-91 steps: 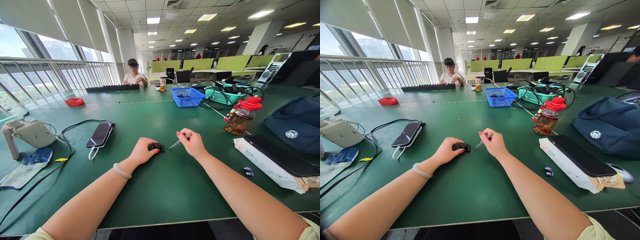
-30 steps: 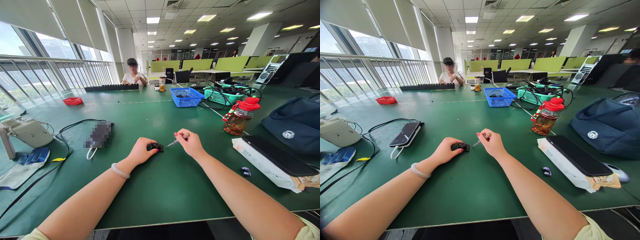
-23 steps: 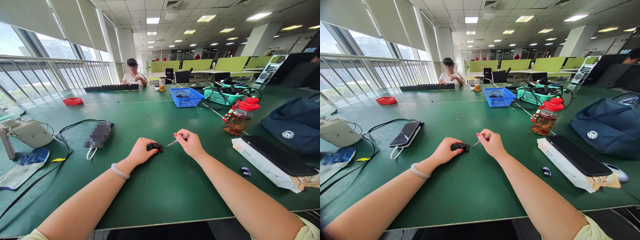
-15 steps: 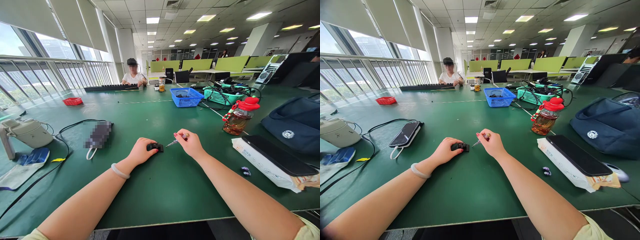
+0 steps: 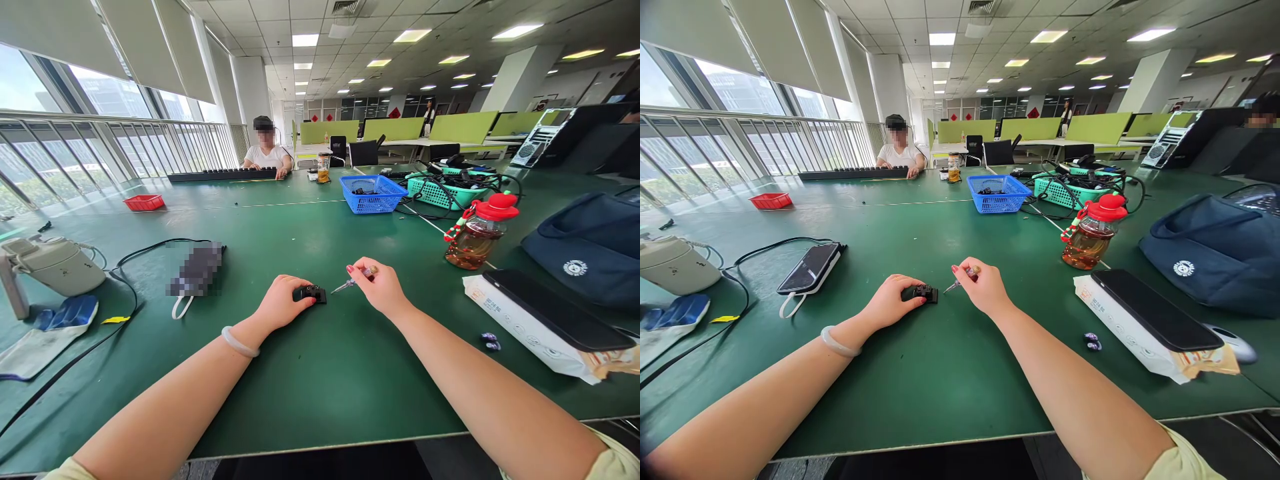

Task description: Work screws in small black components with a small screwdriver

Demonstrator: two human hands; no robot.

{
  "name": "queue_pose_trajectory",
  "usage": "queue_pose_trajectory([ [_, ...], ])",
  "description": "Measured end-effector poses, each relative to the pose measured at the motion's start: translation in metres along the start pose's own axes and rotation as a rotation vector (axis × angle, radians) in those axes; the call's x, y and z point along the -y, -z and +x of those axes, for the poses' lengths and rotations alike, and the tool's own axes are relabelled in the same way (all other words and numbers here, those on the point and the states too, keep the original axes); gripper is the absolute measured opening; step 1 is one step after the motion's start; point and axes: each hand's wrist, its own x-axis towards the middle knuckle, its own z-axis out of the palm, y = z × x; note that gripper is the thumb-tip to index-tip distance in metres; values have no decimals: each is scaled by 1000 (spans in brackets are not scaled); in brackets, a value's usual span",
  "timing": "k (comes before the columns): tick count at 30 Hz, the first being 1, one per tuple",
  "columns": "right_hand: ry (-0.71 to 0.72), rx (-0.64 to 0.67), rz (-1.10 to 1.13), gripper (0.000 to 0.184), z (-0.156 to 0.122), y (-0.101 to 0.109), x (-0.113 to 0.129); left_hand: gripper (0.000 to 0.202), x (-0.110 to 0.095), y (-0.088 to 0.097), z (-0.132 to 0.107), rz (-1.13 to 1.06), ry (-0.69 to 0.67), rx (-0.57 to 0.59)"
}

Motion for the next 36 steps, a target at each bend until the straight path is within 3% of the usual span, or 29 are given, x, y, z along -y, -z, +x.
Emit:
queue_pose_trajectory([
  [19, -11, 0, -1, 37, 0, 0, -1, 32, -1, 1, 0, -10, 17, 6],
  [22, 11, -62, -4, 32, 0, 1, 1, 32, -1, 1, 0, -7, 19, 4],
  [27, 171, -205, 32, 18, -4, 5, 13, 34, 1, 0, 0, -3, -3, -5],
  [36, 262, 25, -104, 28, -18, -4, 20, 32, -1, 0, 1, -4, 2, 11],
])
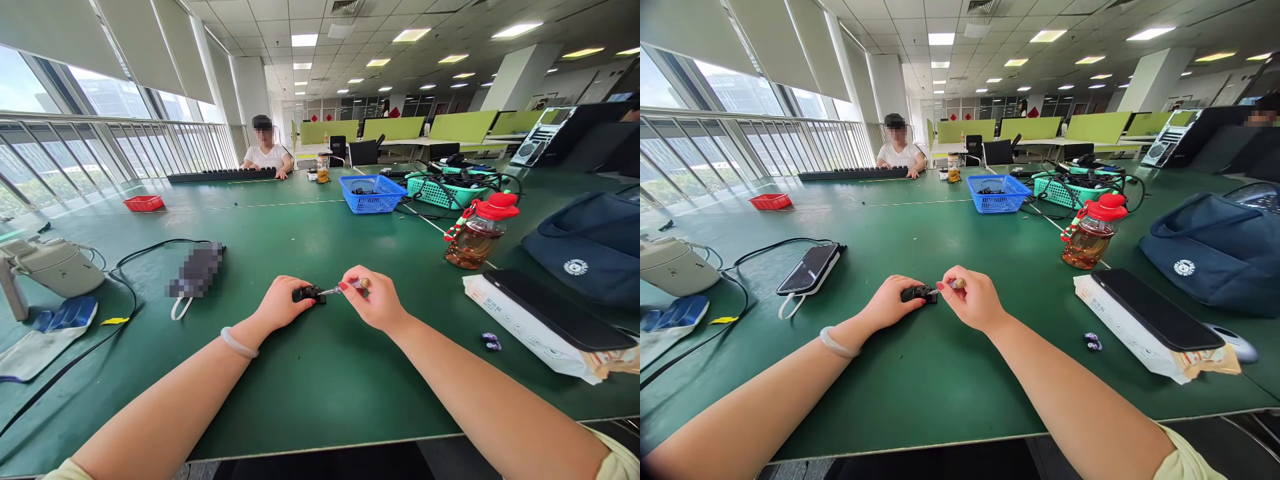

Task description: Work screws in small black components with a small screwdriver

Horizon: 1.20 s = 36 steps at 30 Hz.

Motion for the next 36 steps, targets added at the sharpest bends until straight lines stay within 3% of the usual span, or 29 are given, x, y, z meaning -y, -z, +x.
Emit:
queue_pose_trajectory([
  [9, 30, 31, -16, 20, 0, -1, -2, 31, 2, -1, 0, 5, -6, -2],
  [18, 270, 99, -62, 6, 2, 1, 5, 32, 1, -2, 0, -1, -6, 2],
  [27, 406, 211, -164, 10, 0, 2, 8, 31, 2, -3, 1, -1, -5, -1],
  [30, 366, 194, -126, 9, 0, 3, 7, 31, 1, -2, 1, 3, -14, -5],
  [36, 153, 116, 33, 11, 3, 8, 2, 32, -1, 0, 0, 6, -4, 8],
])
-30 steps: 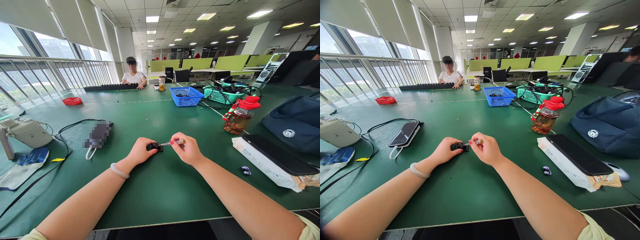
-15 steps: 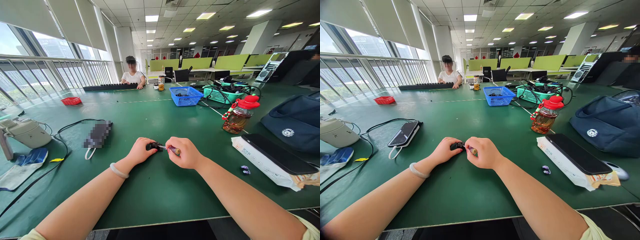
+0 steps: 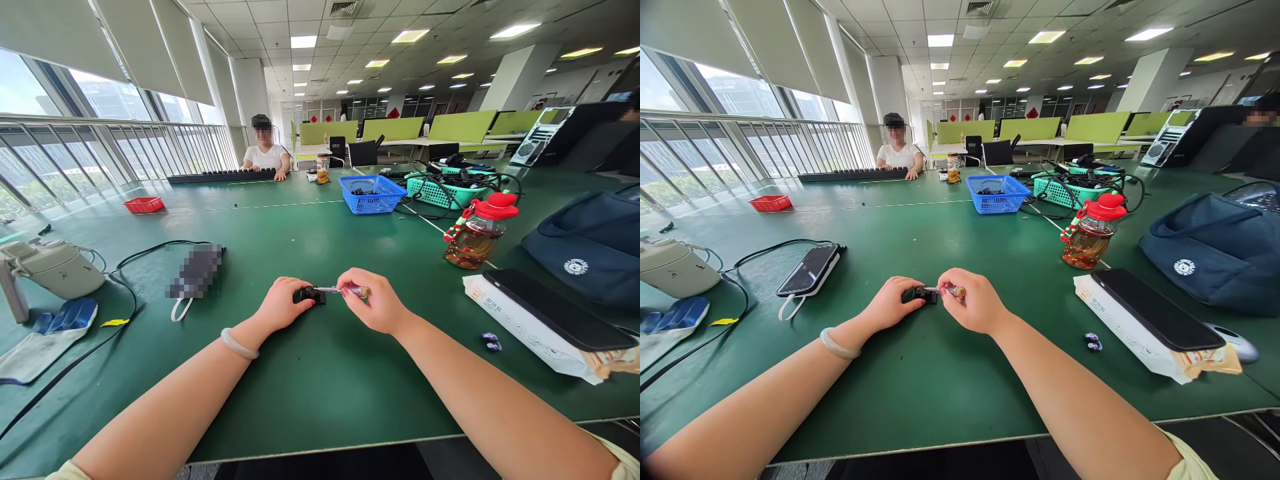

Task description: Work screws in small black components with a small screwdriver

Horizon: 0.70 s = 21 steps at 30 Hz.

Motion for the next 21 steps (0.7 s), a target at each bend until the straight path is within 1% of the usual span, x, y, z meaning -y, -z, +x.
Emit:
queue_pose_trajectory([
  [5, 23, 91, -97, 10, 0, -3, -1, 30, 1, -1, 0, 11, -12, 0],
  [9, 169, 159, -242, 12, -2, -9, 3, 31, 2, -2, 0, 18, -25, 12],
  [13, 326, 255, -401, 10, -6, -24, 9, 29, 2, -3, 0, 37, -41, 15],
  [15, 387, 295, -440, 8, -7, -31, 12, 30, 2, -3, 0, 46, -38, 11],
  [17, 423, 295, -442, 10, -7, -34, 13, 30, 1, -3, 0, 55, -40, 10],
  [19, 393, 251, -398, 12, -6, -33, 13, 30, 1, -3, 0, 58, -44, 11],
  [20, 335, 211, -350, 12, -4, -30, 11, 29, 1, -2, 0, 57, -45, 11],
  [21, 247, 164, -287, 12, -3, -26, 9, 29, 1, -2, -1, 56, -44, 13],
])
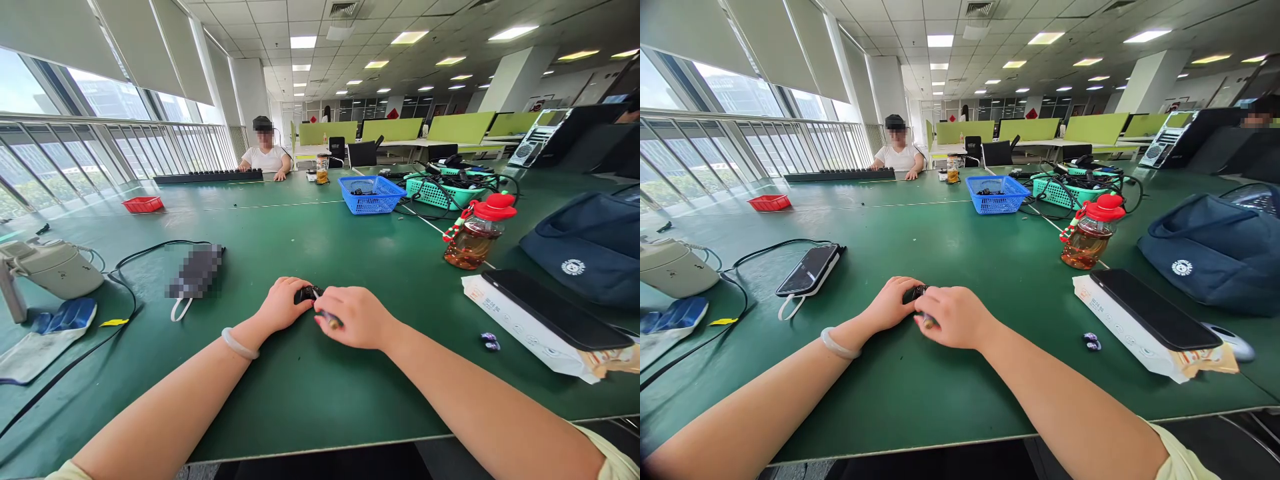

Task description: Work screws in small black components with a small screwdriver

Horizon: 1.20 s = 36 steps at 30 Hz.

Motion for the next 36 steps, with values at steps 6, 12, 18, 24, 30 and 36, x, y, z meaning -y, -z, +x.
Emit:
queue_pose_trajectory([
  [6, -697, -286, 624, 23, -1, 10, -32, 31, -1, 3, 0, 5, 34, 24],
  [12, -727, -308, 850, 20, -1, 5, -36, 31, 1, 2, 1, -6, 20, 41],
  [18, -552, -190, 600, 20, -2, 13, -22, 31, 3, 0, 1, -13, 20, 39],
  [24, -178, -120, 283, 8, 0, 12, -8, 30, 2, 0, 1, 3, 16, 17],
  [30, 45, -53, 116, 8, 3, 0, 3, 27, 1, 0, 0, 12, 16, 6],
  [36, -384, -217, 471, 15, -2, 9, -12, 30, 2, 1, 0, 4, 18, 15],
])
